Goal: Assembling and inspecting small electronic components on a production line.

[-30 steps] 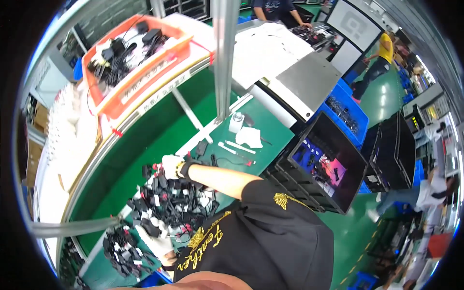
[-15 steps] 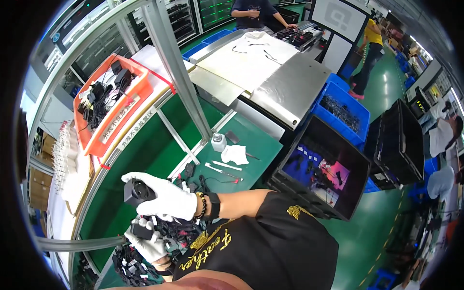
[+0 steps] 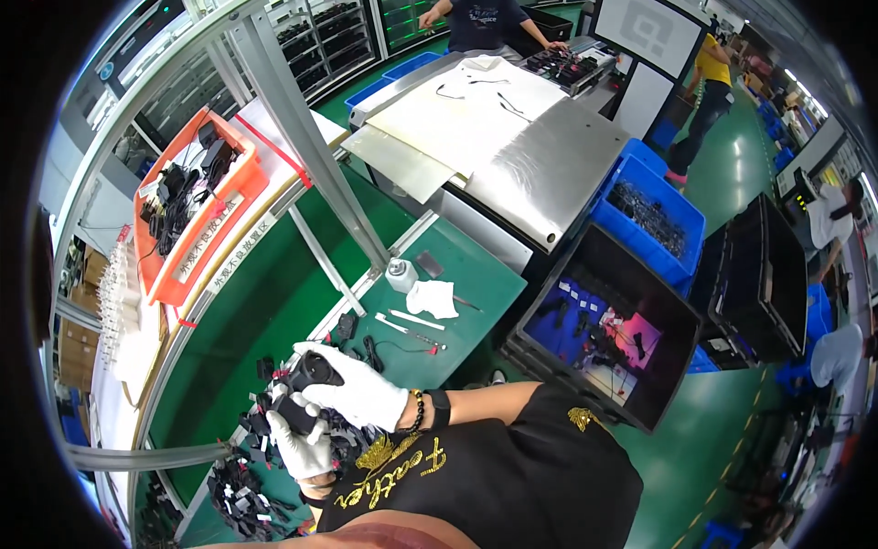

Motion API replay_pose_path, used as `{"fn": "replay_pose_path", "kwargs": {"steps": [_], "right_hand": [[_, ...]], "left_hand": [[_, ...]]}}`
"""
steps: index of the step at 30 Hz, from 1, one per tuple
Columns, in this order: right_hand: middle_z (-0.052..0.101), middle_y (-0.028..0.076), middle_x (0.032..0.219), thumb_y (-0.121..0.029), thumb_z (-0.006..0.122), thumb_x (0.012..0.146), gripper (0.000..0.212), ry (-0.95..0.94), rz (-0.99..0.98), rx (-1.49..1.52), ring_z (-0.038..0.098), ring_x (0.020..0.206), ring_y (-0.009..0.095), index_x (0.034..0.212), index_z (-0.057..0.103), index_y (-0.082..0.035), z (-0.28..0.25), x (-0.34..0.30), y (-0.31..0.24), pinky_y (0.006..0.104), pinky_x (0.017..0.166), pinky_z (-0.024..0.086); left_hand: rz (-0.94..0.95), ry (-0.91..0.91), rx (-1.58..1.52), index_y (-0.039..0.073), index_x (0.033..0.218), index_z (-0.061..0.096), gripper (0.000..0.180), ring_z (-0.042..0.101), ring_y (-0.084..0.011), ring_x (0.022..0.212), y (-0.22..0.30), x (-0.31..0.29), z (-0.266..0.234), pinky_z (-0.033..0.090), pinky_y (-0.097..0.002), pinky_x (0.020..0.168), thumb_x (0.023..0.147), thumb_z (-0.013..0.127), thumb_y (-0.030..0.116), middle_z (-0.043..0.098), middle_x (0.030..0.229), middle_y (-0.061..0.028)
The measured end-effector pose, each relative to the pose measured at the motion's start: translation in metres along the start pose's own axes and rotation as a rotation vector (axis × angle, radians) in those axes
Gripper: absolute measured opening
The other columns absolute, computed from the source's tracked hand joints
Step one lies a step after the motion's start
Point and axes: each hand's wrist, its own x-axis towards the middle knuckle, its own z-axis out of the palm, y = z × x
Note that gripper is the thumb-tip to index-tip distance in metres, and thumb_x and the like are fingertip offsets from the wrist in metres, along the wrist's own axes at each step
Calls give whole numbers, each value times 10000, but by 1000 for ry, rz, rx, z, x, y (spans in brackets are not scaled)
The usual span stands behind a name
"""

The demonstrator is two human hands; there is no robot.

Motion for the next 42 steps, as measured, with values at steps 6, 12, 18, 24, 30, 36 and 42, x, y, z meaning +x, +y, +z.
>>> {"fn": "replay_pose_path", "kwargs": {"steps": [6, 12, 18, 24, 30, 36, 42], "right_hand": [[532, 2, 723, -103, 502, 900, 591, 25, 56, 58, 440, 428, 55, 1438, 258, -98, -22, -10, 7, 207, 377, 379], [521, 22, 719, -37, 511, 892, 641, -17, 120, 223, 497, 490, 87, 1455, 216, -116, -60, -27, 4, 222, 422, 418], [537, 79, 891, -243, 638, 867, 780, -273, 143, 444, 529, 559, 109, 1465, 150, -128, -145, -38, -18, 238, 425, 446], [571, 100, 957, -295, 664, 843, 772, -306, 188, 622, 519, 537, 91, 1437, 201, -123, -219, -53, -48, 199, 398, 406], [595, 119, 933, -310, 686, 824, 776, -173, 151, 573, 511, 510, 89, 1423, 234, -113, -262, -63, -93, 199, 382, 403], [600, 116, 923, -279, 662, 842, 772, -122, 121, 581, 494, 512, 93, 1453, 205, -162, -288, -62, -108, 213, 411, 391], [591, 149, 960, -241, 639, 865, 775, -146, 89, 641, 505, 538, 123, 1469, 156, -193, -297, -65, -114, 237, 432, 400]], "left_hand": [[-54, -34, 213, 86, 1344, 420, 475, 571, -168, 937, -14, 5, 11, 488, -247, 601, 916, 581, 214, 576, 1159, -60], [-237, -54, 230, 76, 1285, 445, 556, 602, -214, 901, -28, 16, 36, 524, -315, 625, 811, 708, 202, 590, 1092, -90], [-412, 6, 240, 75, 1192, 471, 562, 630, -252, 759, -83, 37, 89, 519, -306, 585, 745, 775, 229, 618, 967, -143], [-592, -56, 329, 50, 1177, 474, 574, 623, -238, 748, -135, 69, 141, 520, -283, 583, 736, 776, 259, 612, 970, -143], [-693, -115, 471, 0, 1182, 469, 647, 609, -206, 751, -177, 101, 183, 511, -259, 570, 717, 788, 318, 609, 904, -119], [-728, -177, 417, 37, 1238, 448, 647, 589, -181, 682, -202, 127, 207, 402, -224, 479, 734, 774, 276, 616, 856, -138], [-702, -172, 431, 45, 1230, 445, 625, 587, -182, 685, -211, 127, 211, 403, -237, 481, 745, 769, 271, 616, 851, -141]]}}
